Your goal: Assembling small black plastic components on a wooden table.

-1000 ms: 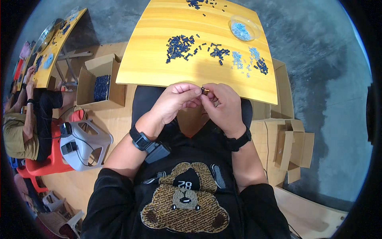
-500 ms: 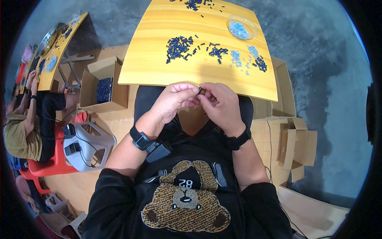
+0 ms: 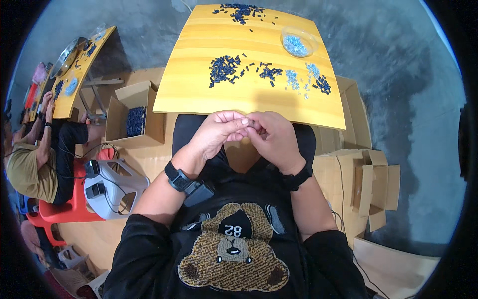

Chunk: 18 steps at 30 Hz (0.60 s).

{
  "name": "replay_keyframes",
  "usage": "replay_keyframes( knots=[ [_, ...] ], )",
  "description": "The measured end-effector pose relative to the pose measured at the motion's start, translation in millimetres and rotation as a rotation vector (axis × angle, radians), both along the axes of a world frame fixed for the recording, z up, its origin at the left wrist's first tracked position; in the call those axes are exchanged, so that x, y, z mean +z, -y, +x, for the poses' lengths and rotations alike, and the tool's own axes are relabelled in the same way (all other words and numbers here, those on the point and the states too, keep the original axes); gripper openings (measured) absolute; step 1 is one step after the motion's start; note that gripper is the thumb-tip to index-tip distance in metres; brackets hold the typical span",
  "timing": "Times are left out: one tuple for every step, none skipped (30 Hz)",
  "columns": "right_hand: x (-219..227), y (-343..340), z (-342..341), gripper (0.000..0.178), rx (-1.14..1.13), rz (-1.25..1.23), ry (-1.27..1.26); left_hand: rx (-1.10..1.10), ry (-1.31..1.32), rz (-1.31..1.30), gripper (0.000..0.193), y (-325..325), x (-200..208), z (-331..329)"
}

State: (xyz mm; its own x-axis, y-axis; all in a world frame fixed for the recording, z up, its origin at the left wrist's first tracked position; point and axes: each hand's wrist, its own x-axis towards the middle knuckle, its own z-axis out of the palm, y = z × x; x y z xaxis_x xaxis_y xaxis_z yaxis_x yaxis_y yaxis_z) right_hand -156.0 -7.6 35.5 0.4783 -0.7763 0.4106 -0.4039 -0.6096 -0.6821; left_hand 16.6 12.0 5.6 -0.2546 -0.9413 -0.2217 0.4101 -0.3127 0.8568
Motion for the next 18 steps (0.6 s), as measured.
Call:
replay_keyframes(
  knots=[
    [-0.8, 0.7, -1.0, 0.017, 0.016, 0.015, -0.012, 0.008, 0.01, 0.003, 0.014, 0.2, -1.3, 0.4],
    [-2.2, 1.4, -2.5, 0.017, 0.022, 0.009, -0.009, 0.011, 0.047, 0.025, 0.014, -0.3, -3.3, 0.6],
    [-4.6, 1.8, -4.7, 0.018, 0.021, 0.036, -0.05, 0.017, 0.084, 0.049, 0.014, -1.2, -6.3, 1.6],
    [-7.6, 2.8, -7.5, 0.019, 0.019, 0.064, -0.1, 0.002, 0.088, 0.06, 0.014, -1.9, -9.4, 3.9],
    [-10.9, 4.6, -13.1, 0.019, 0.034, 0.054, -0.085, 0.017, 0.101, 0.063, 0.014, -2.5, -13.2, 7.2],
    [-13.8, 7.5, -21.6, 0.02, 0.076, 0.097, -0.188, -0.018, 0.119, 0.105, 0.013, -2.8, -17.0, 11.4],
    [-17.6, 10.5, -30.5, 0.021, 0.117, 0.147, -0.297, -0.051, 0.147, 0.155, 0.013, -3.4, -20.8, 16.4],
    [-22.6, 13.6, -39.4, 0.021, 0.131, 0.132, -0.285, -0.104, 0.103, 0.157, 0.013, -4.6, -24.2, 22.2],
    [-27.9, 17.5, -48.8, 0.022, 0.157, 0.227, -0.38, -0.119, 0.115, 0.202, 0.013, -5.8, -27.3, 26.4],
    [-33.2, 22.6, -57.5, 0.022, 0.187, 0.326, -0.47, -0.139, 0.114, 0.187, 0.013, -6.2, -29.4, 28.8],
    [-39.3, 26.2, -65.2, 0.021, 0.176, 0.3, -0.476, -0.155, 0.128, 0.191, 0.014, -6.5, -31.3, 29.6],
    [-45.4, 29.7, -71.6, 0.021, 0.164, 0.301, -0.487, -0.172, 0.121, 0.172, 0.014, -5.7, -32.4, 30.9],
    [-50.5, 32.6, -78.0, 0.021, 0.139, 0.283, -0.488, -0.166, 0.125, 0.145, 0.014, -4.1, -33.4, 30.8],
    [-55.6, 35.6, -82.4, 0.02, 0.096, 0.299, -0.487, -0.151, 0.122, 0.125, 0.015, -1.1, -33.7, 30.9],
    [-60.3, 38.0, -84.5, 0.02, 0.05, 0.316, -0.452, -0.14, 0.126, 0.089, 0.015, 3.6, -32.4, 30.9],
    [-61.7, 42.1, -87.9, 0.02, 0.073, 0.348, -0.378, -0.094, 0.129, 0.107, 0.016, 9.6, -29.7, 29.5],
    [-62.6, 46.3, -90.4, 0.02, 0.08, 0.421, -0.341, -0.065, 0.116, 0.071, 0.017, 15.6, -26.7, 29.3],
    [-65.4, 50.2, -89.8, 0.02, 0.088, 0.433, -0.306, -0.038, 0.153, 0.045, 0.018, 22.2, -24.1, 27.6]
  ],
)
